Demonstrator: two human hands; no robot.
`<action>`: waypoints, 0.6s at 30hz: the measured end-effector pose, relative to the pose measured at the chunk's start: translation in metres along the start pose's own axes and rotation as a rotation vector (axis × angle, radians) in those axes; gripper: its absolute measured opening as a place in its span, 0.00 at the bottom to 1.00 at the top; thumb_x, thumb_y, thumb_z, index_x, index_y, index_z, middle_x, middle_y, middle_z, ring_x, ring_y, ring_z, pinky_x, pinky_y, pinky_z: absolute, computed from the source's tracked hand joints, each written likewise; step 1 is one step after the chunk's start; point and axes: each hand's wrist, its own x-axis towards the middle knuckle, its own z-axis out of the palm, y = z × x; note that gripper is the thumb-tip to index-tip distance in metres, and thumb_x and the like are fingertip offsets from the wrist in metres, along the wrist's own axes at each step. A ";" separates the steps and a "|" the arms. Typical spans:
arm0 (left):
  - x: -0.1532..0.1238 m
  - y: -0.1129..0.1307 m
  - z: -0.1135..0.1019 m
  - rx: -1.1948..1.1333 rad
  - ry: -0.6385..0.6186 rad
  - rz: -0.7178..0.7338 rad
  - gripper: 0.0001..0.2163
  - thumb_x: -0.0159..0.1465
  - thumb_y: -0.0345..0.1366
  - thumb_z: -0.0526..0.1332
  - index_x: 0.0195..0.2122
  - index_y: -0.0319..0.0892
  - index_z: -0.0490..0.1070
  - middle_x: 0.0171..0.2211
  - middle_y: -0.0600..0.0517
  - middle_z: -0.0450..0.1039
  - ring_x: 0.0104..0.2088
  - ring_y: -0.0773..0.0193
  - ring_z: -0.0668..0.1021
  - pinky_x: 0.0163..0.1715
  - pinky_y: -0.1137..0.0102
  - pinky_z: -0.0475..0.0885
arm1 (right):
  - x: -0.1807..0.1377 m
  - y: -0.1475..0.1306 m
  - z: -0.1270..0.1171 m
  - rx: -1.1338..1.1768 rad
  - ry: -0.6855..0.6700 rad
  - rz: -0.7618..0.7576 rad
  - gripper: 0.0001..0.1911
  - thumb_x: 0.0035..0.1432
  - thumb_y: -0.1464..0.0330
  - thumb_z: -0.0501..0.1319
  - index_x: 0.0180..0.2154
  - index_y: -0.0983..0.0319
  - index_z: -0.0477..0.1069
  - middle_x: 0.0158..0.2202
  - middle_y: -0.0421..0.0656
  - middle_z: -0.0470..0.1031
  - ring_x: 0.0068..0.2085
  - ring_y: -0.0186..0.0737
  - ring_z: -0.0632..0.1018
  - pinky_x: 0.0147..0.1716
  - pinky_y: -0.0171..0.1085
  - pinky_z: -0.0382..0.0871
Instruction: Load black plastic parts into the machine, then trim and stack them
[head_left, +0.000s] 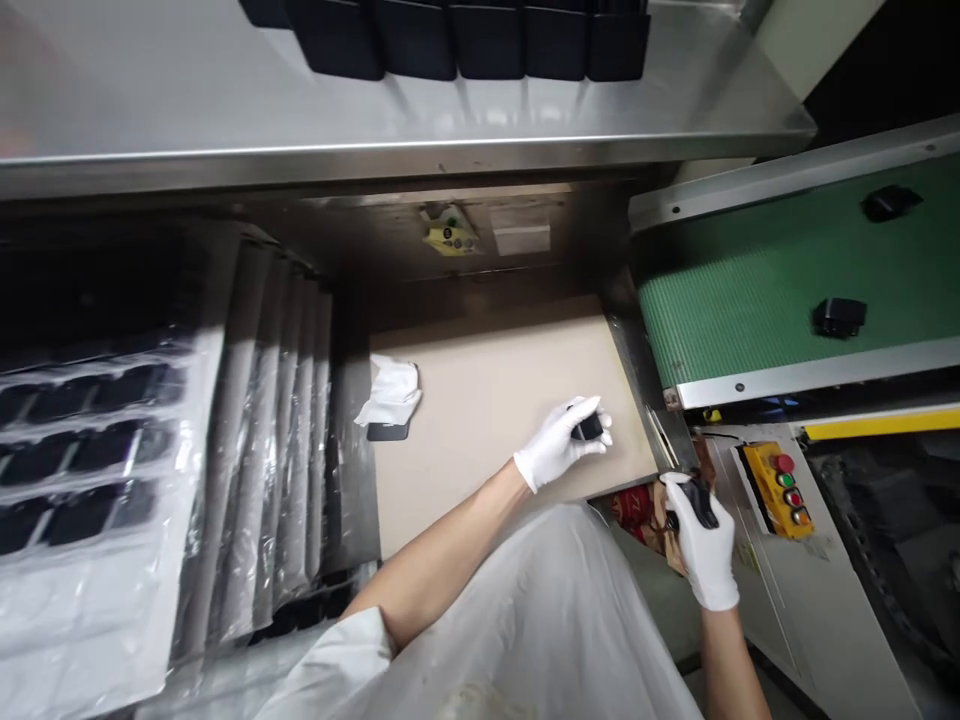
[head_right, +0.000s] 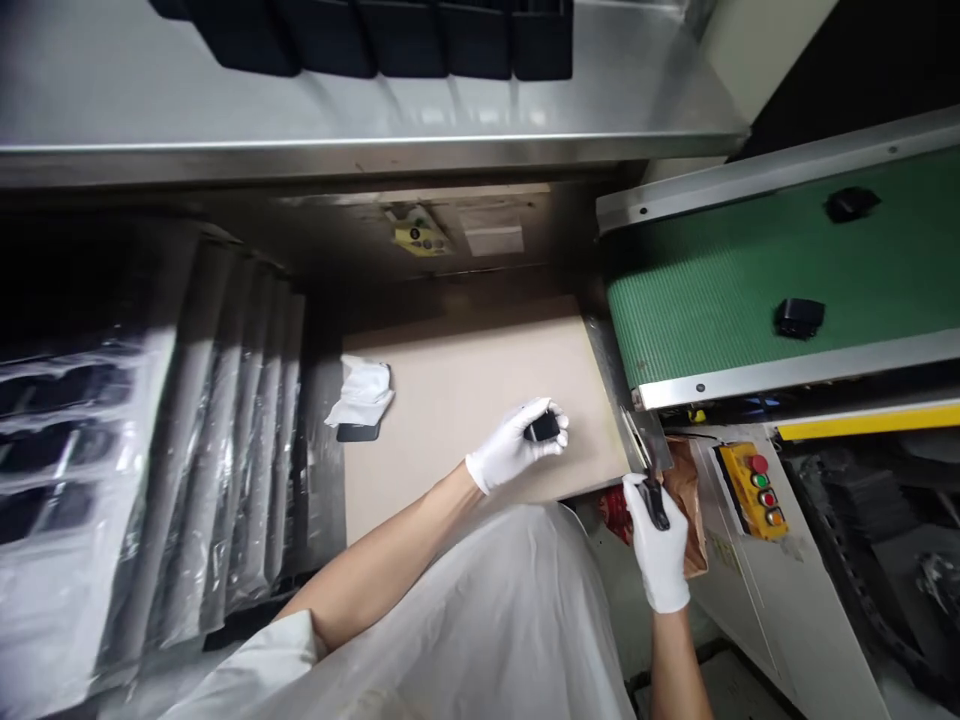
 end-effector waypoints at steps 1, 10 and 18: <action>-0.004 -0.001 -0.001 -0.024 0.026 -0.002 0.24 0.53 0.53 0.75 0.36 0.40 0.70 0.31 0.53 0.73 0.30 0.65 0.79 0.31 0.70 0.75 | 0.004 0.001 -0.001 0.023 0.015 -0.025 0.20 0.55 0.55 0.70 0.42 0.64 0.82 0.41 0.50 0.84 0.41 0.47 0.82 0.42 0.43 0.77; -0.044 0.012 -0.008 -0.011 0.324 0.071 0.26 0.59 0.59 0.70 0.40 0.39 0.72 0.34 0.48 0.77 0.30 0.66 0.79 0.26 0.74 0.73 | 0.020 0.017 0.009 -0.119 -0.054 -0.304 0.16 0.66 0.60 0.62 0.41 0.65 0.82 0.34 0.47 0.80 0.33 0.40 0.77 0.39 0.42 0.74; -0.099 0.041 0.014 -0.121 0.048 0.110 0.24 0.58 0.35 0.72 0.57 0.45 0.74 0.54 0.46 0.76 0.52 0.47 0.81 0.54 0.55 0.77 | 0.017 0.032 0.018 0.011 -0.064 -0.082 0.18 0.59 0.57 0.69 0.42 0.65 0.81 0.37 0.46 0.80 0.34 0.39 0.76 0.39 0.40 0.72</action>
